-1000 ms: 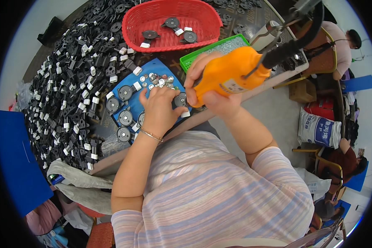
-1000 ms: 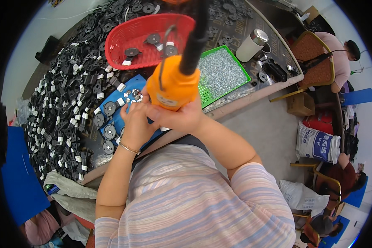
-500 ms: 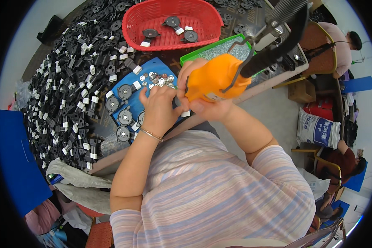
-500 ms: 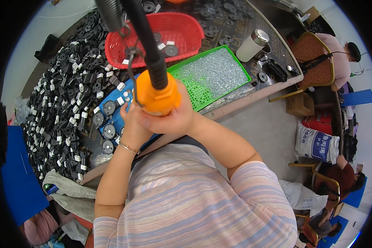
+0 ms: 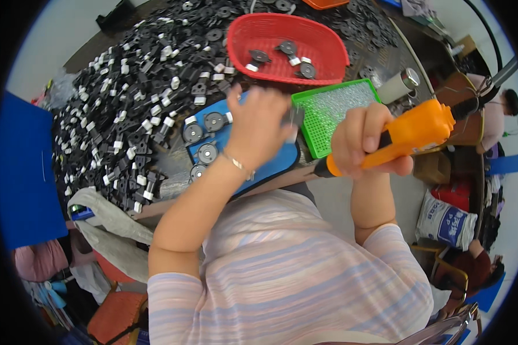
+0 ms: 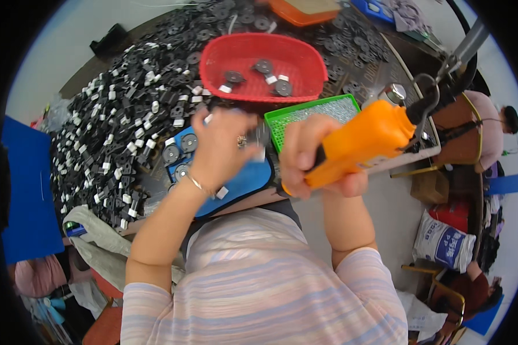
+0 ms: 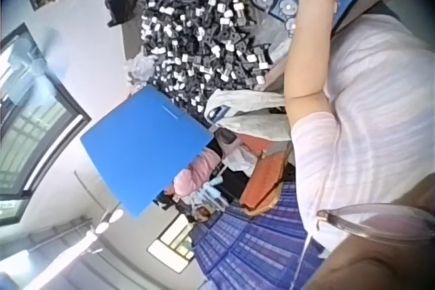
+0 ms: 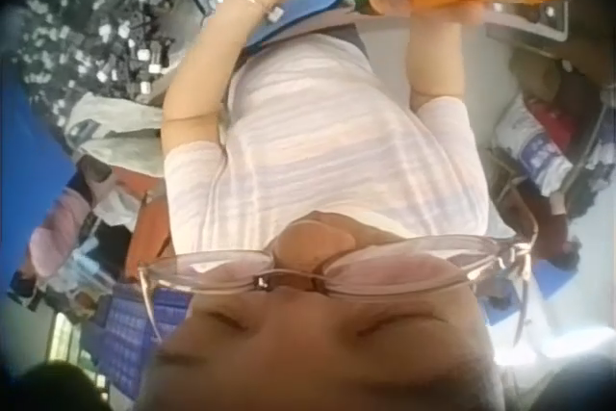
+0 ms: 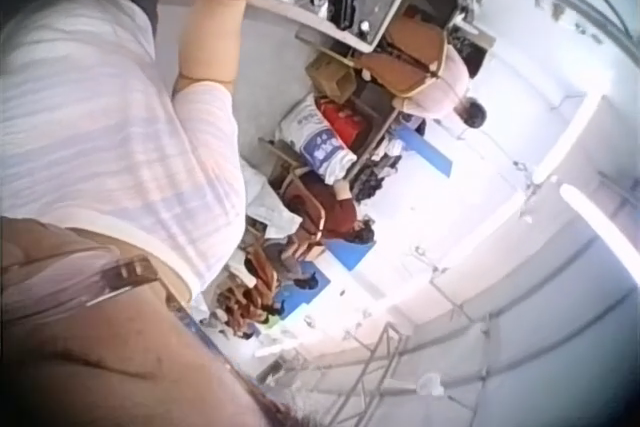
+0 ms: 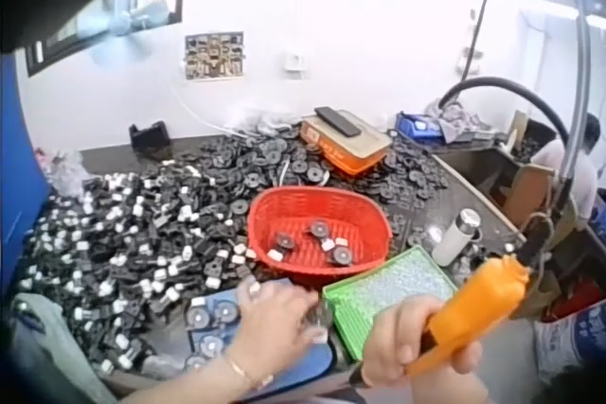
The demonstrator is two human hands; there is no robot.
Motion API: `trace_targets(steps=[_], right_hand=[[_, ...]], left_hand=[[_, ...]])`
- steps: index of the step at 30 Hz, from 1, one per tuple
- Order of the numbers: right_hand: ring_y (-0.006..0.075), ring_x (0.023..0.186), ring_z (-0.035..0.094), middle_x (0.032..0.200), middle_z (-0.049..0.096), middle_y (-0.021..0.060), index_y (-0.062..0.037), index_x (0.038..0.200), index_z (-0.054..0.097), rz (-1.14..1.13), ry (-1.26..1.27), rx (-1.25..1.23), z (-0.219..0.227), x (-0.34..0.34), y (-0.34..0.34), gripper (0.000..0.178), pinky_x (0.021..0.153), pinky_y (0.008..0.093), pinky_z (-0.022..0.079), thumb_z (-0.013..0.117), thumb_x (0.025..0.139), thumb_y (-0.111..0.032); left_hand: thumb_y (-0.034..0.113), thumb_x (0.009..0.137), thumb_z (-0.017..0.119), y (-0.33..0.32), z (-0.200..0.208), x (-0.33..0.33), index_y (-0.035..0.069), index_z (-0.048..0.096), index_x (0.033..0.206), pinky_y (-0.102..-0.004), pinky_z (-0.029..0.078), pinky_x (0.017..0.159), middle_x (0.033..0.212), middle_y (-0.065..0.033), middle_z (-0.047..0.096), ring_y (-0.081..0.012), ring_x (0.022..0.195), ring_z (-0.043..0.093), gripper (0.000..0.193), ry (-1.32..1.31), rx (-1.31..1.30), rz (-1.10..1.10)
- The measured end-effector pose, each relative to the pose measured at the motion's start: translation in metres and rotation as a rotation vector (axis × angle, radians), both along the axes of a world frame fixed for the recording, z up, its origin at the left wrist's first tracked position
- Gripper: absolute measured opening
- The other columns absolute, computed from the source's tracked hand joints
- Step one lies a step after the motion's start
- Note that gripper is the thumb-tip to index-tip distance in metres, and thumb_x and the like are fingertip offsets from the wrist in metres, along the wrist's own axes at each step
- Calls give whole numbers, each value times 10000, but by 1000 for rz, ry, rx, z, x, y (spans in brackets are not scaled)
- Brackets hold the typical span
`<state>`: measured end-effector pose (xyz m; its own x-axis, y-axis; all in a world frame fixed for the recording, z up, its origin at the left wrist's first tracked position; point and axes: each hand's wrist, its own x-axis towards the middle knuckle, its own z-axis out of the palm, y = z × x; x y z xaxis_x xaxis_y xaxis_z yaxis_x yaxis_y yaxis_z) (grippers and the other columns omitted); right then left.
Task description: Assembling small mechanical components using an electric screwdriver at a workbench.
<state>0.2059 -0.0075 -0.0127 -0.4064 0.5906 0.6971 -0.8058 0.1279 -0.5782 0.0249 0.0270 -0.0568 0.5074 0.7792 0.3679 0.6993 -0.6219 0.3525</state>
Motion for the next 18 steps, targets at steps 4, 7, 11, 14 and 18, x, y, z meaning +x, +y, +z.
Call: trace_targets(steps=[4,7,11,14,18], right_hand=[[165,531,565,829,511,125,10,927,476,-23,-31,-83,-12,1,-3,487,476,237,467,722,730,-361],[166,541,571,829,510,125,15,928,472,-118,-85,-110,-15,5,-4,486,485,238,474,724,722,-346],[163,543,571,823,507,124,20,931,471,-188,-54,-129,-16,5,-3,488,492,240,481,721,725,-344],[163,544,572,818,506,124,20,935,471,-215,-55,-201,-17,6,-1,489,497,245,487,716,730,-349],[154,535,538,827,482,101,-18,939,448,-318,-184,-144,-13,13,-4,470,503,257,457,681,771,-389]], left_hand=[[355,559,810,53,42,-16,89,410,1295,-595,200,978,1308,-90,445,-252,1197,404,879,-79,339,303],[383,572,795,55,40,-51,115,547,1172,-588,212,982,1192,-69,533,-246,1146,448,703,124,60,278],[412,591,774,35,18,-75,125,646,1030,-581,203,997,1071,-61,593,-245,1093,481,540,412,-210,341],[399,598,776,30,-3,-74,138,655,1013,-579,212,998,1074,-60,592,-250,1090,481,505,482,-256,346],[325,625,764,34,-17,-75,139,662,991,-556,235,993,1011,-67,620,-257,1049,508,423,425,-277,315]])
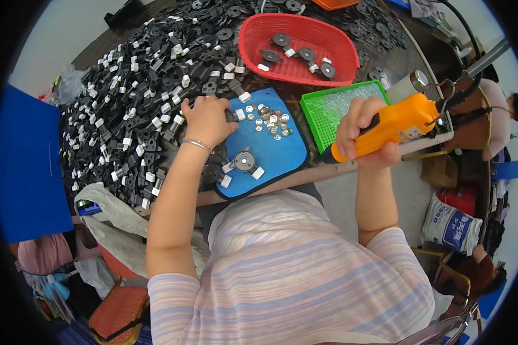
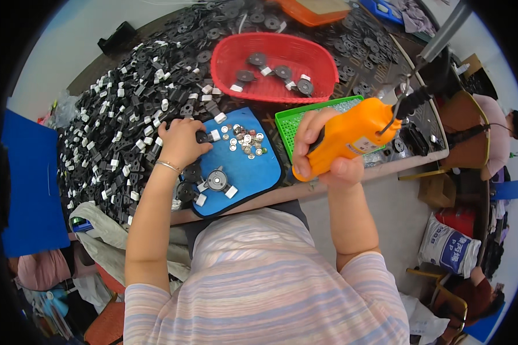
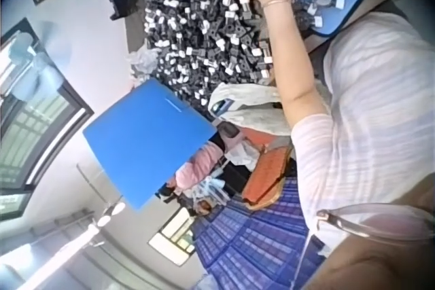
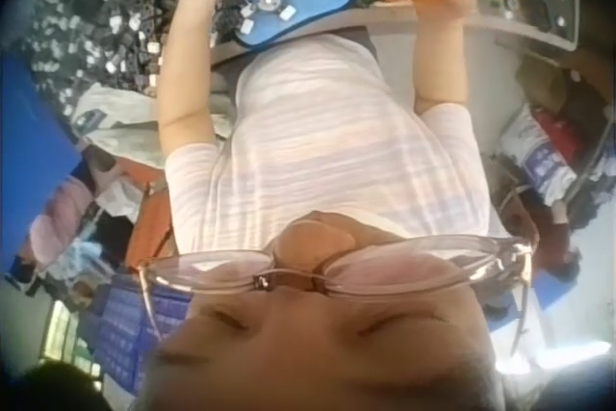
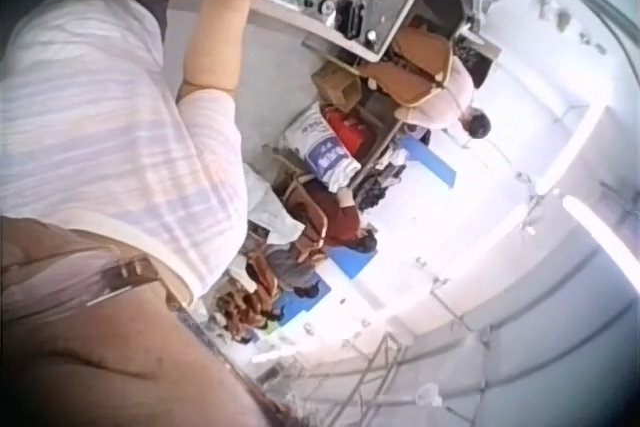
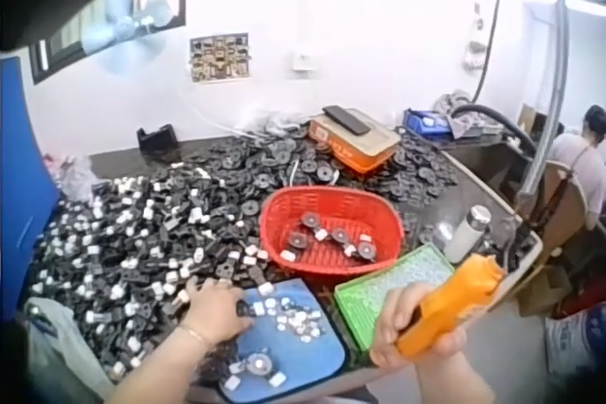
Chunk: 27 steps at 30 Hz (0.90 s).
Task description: Assembling small mechanical components using an electric screwdriver at a workbench.
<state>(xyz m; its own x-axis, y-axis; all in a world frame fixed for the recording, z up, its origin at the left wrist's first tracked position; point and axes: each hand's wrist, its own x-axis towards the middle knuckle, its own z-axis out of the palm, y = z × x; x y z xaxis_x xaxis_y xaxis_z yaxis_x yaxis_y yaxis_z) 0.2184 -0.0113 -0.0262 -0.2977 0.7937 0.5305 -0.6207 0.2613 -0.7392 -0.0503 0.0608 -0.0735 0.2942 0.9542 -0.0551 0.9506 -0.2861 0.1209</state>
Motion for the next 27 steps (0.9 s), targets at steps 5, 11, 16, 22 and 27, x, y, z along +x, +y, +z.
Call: trace_targets(steps=[5,11,16,22,27], right_hand=[[183,584,575,848,536,140,22,988,487,-460,64,26,0,16,-2,404,530,259,480,688,764,-247],[190,629,572,882,544,128,22,1015,484,-784,-101,18,-33,23,13,320,567,285,475,644,798,-152],[185,628,573,884,552,130,22,1013,483,-779,-106,65,-36,18,17,288,571,282,474,625,808,-123],[184,612,572,877,555,134,27,1013,484,-790,-140,52,-39,22,21,281,561,274,473,620,808,-110],[182,601,569,856,556,132,25,1004,486,-792,-129,51,-38,20,20,282,549,273,473,625,804,-116]], left_hand=[[255,631,739,-12,21,11,119,668,961,-449,332,914,931,-80,642,-269,977,552,365,-186,56,-134],[224,613,722,-48,5,65,96,675,927,-426,335,922,886,-82,637,-262,968,547,342,-412,-55,-460],[154,611,741,-56,-19,76,113,645,1012,-435,293,968,1018,-63,609,-246,1060,502,414,-359,-45,-570],[208,640,739,-64,-10,77,69,629,980,-462,261,978,1034,-71,579,-233,1041,497,383,-499,31,-420],[312,587,780,-68,-7,78,54,607,844,-445,298,903,874,-85,590,-252,913,535,403,-291,72,-242]])
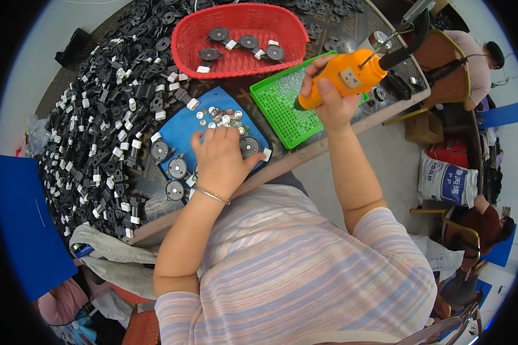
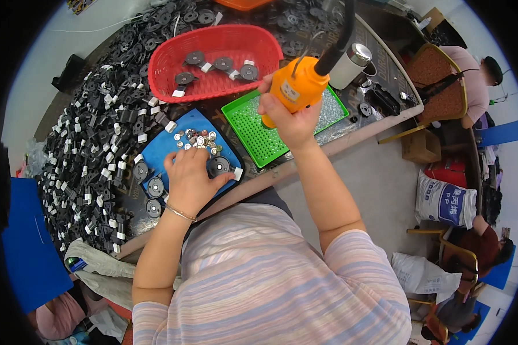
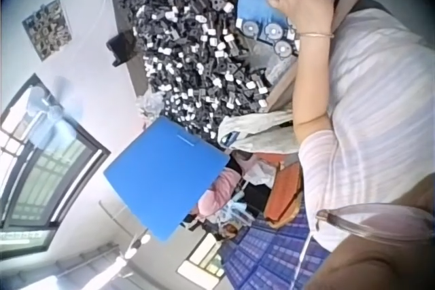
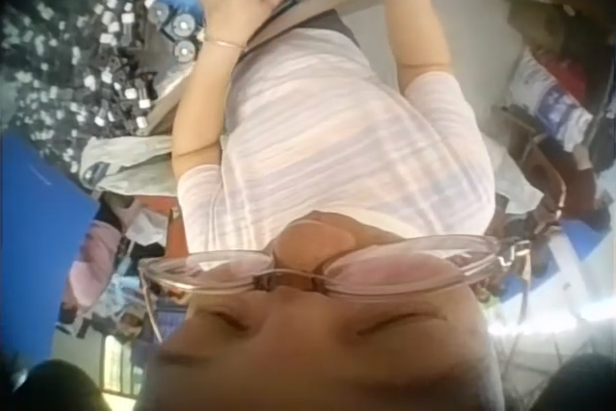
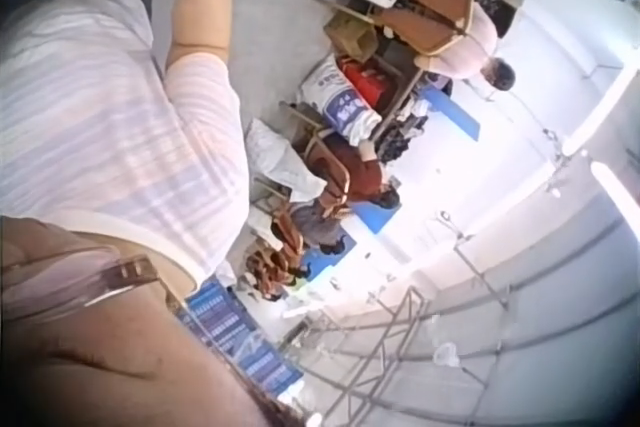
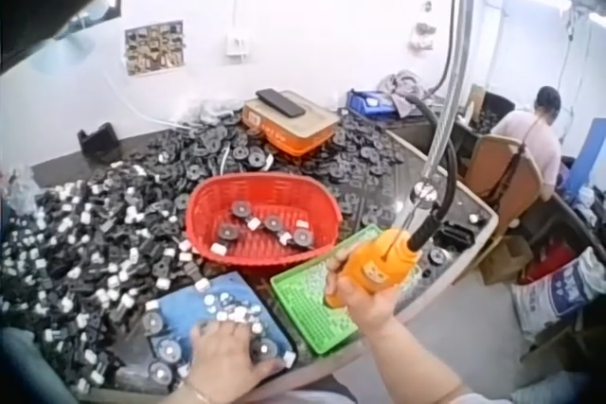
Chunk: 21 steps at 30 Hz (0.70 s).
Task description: Assembling small mechanical components using an electric screwdriver at a workbench.
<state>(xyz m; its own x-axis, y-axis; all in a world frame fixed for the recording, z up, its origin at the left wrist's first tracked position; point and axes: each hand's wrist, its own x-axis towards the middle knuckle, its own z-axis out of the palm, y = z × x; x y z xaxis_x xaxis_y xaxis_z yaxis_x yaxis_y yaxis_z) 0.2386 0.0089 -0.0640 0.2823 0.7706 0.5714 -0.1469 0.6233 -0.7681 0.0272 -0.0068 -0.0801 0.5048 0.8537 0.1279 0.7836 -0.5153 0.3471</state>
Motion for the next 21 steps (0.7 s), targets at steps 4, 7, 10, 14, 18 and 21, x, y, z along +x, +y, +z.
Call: trace_targets(steps=[4,7,10,14,18,21], right_hand=[[184,587,565,829,557,127,22,991,487,32,55,-26,-1,2,1,287,537,280,474,633,797,-132],[182,581,563,808,557,123,18,987,488,41,32,-36,2,3,5,285,529,283,472,632,793,-134],[187,579,561,831,552,132,19,991,488,-19,10,-54,3,1,4,297,525,281,468,623,800,-164],[209,577,564,887,526,160,26,1005,480,115,61,55,19,-6,-8,367,526,291,478,613,814,-257],[204,582,572,863,520,159,33,988,472,288,72,28,32,-37,-17,419,514,285,492,641,803,-302],[192,598,580,855,525,153,39,994,472,346,103,-3,28,-58,-17,420,517,270,488,667,793,-273]], left_hand=[[323,585,780,2,-4,-1,55,622,887,-448,292,915,861,-86,609,-251,916,544,433,-24,-27,-32],[316,581,785,5,-5,-2,61,636,930,-445,293,919,911,-98,623,-250,940,548,457,-45,-36,-84],[302,586,785,4,0,-3,70,646,970,-446,295,922,939,-105,634,-250,962,550,470,-80,-116,-54],[260,592,789,4,-6,-6,55,651,958,-422,315,914,897,-107,643,-266,929,566,442,-110,-160,-50],[238,594,791,6,-11,-6,54,655,946,-399,330,906,870,-103,645,-274,897,578,420,-150,-172,-53],[249,591,793,6,-13,-6,74,661,949,-404,323,908,868,-93,645,-263,903,575,420,-155,-181,-46]])
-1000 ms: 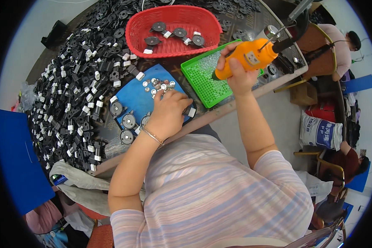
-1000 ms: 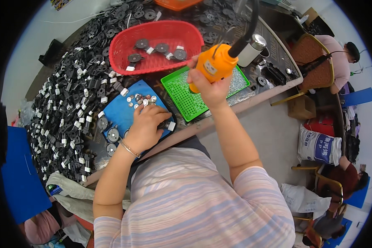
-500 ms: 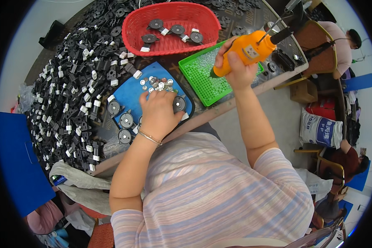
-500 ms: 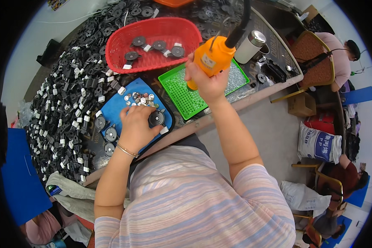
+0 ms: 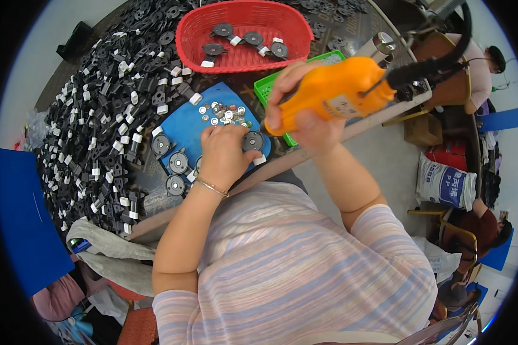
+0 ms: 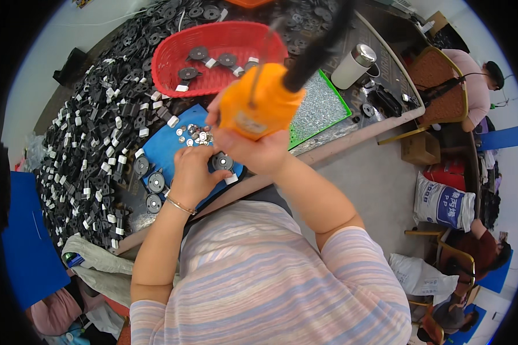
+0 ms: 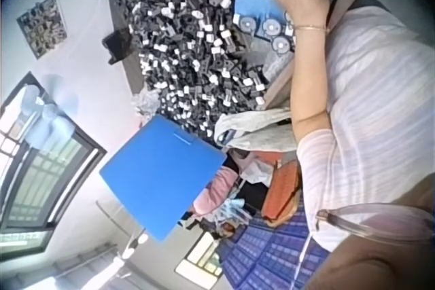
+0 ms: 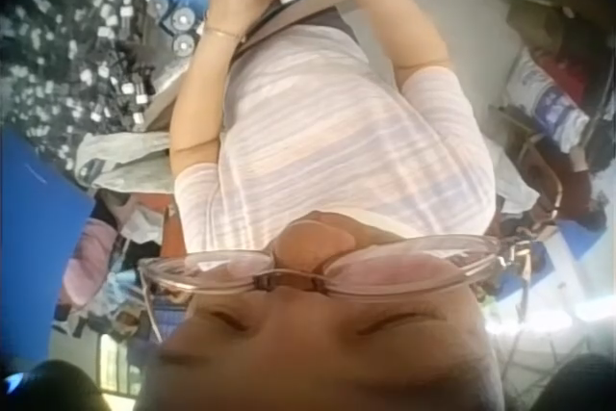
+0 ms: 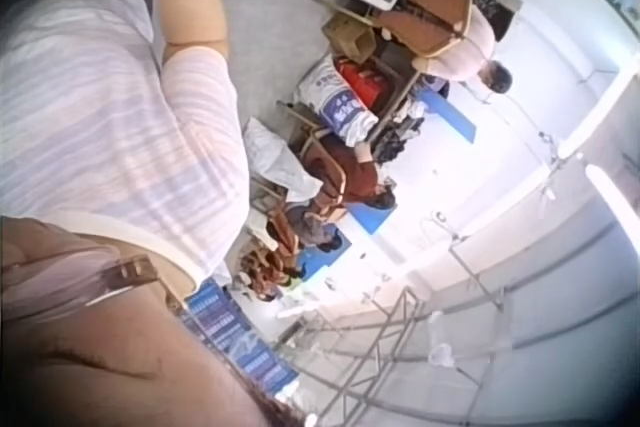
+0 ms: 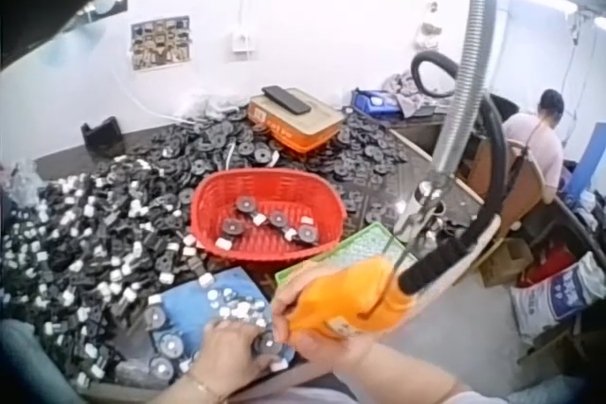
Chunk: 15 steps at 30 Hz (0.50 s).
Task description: Assembling small mechanical components using an electric screwdriver at a workbench.
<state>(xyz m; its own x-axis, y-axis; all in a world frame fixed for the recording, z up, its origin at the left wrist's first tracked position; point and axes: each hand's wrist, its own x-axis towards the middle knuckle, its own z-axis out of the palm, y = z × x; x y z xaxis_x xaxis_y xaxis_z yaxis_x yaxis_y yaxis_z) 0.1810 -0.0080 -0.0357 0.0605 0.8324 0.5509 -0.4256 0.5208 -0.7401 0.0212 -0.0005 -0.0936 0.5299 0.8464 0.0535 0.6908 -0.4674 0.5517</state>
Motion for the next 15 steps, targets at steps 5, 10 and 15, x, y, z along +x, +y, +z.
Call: trace_targets(steps=[5,10,15], right_hand=[[175,586,577,861,539,153,38,995,484,-41,-29,10,-11,-11,5,384,525,253,471,689,778,-203],[160,559,562,829,530,138,34,971,479,-59,-56,-2,-14,-13,8,352,510,239,463,681,776,-179],[146,546,548,802,519,130,25,941,469,10,-135,3,-8,-12,10,330,505,235,461,675,774,-172]], left_hand=[[249,593,794,-3,6,3,88,663,949,-407,313,912,873,-86,643,-252,923,570,413,37,1,21],[253,595,793,-1,2,2,86,660,947,-409,312,907,878,-90,641,-250,931,566,412,34,10,4],[252,602,790,-2,8,2,85,657,926,-408,304,917,869,-87,633,-250,927,564,388,93,-16,5]])
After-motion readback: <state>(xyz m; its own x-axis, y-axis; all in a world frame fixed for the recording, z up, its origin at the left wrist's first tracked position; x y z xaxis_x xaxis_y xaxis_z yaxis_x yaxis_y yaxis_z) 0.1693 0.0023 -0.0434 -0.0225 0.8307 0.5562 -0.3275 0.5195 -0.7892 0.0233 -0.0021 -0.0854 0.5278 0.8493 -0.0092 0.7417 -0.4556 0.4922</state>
